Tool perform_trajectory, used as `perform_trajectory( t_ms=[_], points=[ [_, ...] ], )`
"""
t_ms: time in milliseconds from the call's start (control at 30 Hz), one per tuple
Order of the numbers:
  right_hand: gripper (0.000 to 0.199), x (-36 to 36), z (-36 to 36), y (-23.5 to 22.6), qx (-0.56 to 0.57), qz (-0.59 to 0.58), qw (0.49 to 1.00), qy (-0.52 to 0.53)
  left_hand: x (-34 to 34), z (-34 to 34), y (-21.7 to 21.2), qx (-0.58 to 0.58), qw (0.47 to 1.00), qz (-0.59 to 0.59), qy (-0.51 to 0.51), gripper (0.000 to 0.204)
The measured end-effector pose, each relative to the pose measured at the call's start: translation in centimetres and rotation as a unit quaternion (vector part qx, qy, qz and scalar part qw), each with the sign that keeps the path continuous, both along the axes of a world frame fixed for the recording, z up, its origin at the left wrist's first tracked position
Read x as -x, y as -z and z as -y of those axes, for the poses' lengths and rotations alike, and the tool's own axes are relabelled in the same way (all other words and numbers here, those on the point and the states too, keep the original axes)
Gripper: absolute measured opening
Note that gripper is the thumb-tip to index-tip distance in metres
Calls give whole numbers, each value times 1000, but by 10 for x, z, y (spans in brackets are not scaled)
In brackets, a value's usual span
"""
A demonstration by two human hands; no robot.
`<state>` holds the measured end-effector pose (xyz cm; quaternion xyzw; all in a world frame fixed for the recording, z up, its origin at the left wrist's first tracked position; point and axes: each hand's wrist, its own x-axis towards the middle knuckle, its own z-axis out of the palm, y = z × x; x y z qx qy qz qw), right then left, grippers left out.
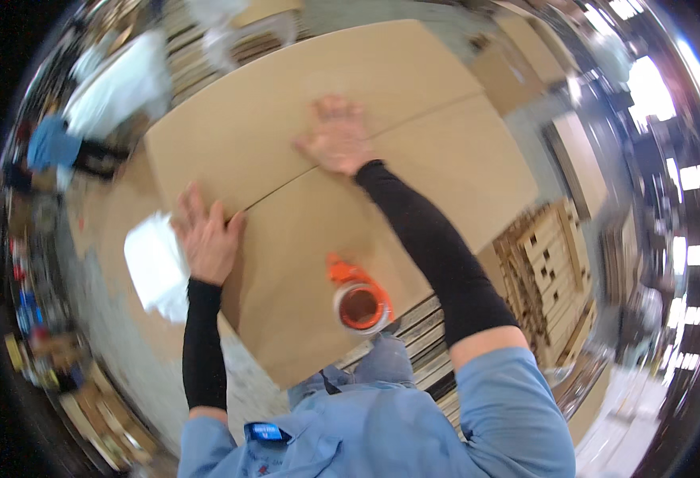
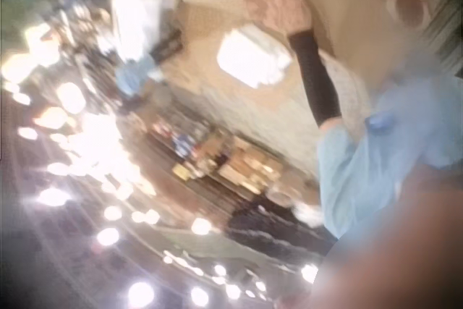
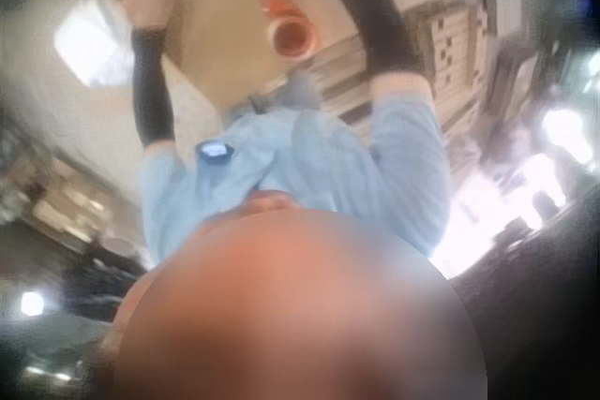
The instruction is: The person places white foam padding into a large cardboard box, folds the flaps, and seals the box with packing tape using a handheld dispenser. They then open another box to insert additional cardboard dividers around a wooden chair wrapped in protective foam.
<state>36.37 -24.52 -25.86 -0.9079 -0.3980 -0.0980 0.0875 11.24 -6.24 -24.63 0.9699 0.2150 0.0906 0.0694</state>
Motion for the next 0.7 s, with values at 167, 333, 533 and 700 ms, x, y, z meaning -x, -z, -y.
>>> perform_trajectory(
  t_ms=[167,333,533,700],
  points=[
    [89,-12,16,17,-39,-25,998,32,-40,12,24,-22,986,-7,164,45],
    [89,11,25,-8,-73,-166,982,-55,-52,20,9,-22,982,-38,185,46],
    [75,-115,191,-20,-463,-547,635,-290,-48,8,4,-24,981,-66,183,70],
    [67,-270,521,-93,-625,-417,655,87,-58,10,8,-32,980,-48,192,78]
  ],
)
